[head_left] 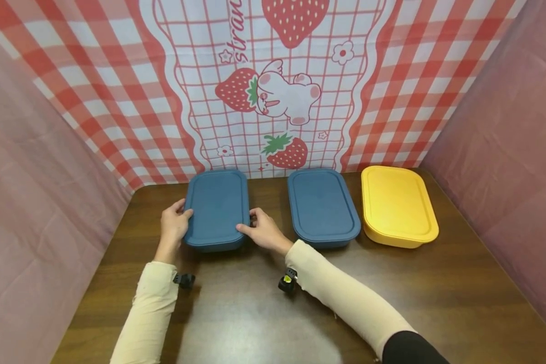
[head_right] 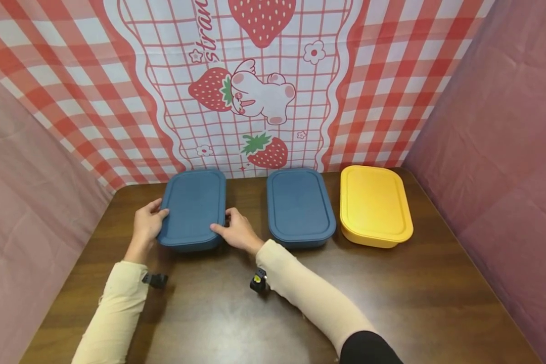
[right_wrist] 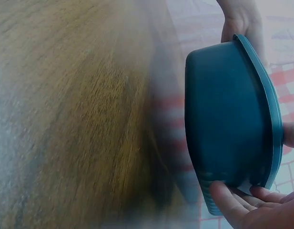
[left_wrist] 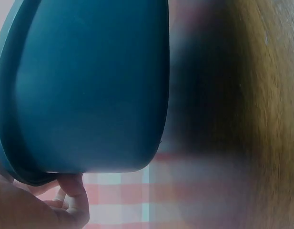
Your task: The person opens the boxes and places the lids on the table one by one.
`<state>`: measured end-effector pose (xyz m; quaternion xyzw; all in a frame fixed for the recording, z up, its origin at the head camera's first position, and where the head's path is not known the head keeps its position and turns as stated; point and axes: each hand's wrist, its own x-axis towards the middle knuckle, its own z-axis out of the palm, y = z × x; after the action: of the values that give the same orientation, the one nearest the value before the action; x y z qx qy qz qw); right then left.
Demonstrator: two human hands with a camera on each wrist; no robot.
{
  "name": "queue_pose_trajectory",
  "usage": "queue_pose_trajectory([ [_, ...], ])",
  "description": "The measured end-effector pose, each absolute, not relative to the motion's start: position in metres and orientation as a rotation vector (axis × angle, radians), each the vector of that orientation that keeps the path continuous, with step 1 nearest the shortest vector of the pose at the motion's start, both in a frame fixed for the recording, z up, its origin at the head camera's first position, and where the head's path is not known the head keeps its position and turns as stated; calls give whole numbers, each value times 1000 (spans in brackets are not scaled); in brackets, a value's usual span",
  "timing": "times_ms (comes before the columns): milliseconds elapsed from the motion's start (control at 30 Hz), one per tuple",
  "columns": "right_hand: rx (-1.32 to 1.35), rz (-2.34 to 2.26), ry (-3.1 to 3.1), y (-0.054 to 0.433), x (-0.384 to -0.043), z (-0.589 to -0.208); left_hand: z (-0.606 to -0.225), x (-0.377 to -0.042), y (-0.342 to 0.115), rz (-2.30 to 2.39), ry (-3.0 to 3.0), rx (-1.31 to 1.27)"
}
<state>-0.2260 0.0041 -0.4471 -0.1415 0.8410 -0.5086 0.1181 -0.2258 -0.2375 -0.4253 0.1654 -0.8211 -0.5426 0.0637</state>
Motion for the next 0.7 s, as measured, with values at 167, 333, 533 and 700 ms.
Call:
queue_pose_trajectory([
  [167, -416, -1507, 2467, -3, -228, -448, -427, -227, -243, -1654, -2453, 503],
  [333, -396, -1521, 2460, -10, -229, -449, -428, -228, -248, -1668, -2440, 502],
  [533, -422, -1523, 2453, -19, -230, -449, -431, -230, -257, -1692, -2419, 540],
  [700, -434, -1519, 2473, -28, -230, -451, -431, -231, -264, -1684, -2431, 561],
])
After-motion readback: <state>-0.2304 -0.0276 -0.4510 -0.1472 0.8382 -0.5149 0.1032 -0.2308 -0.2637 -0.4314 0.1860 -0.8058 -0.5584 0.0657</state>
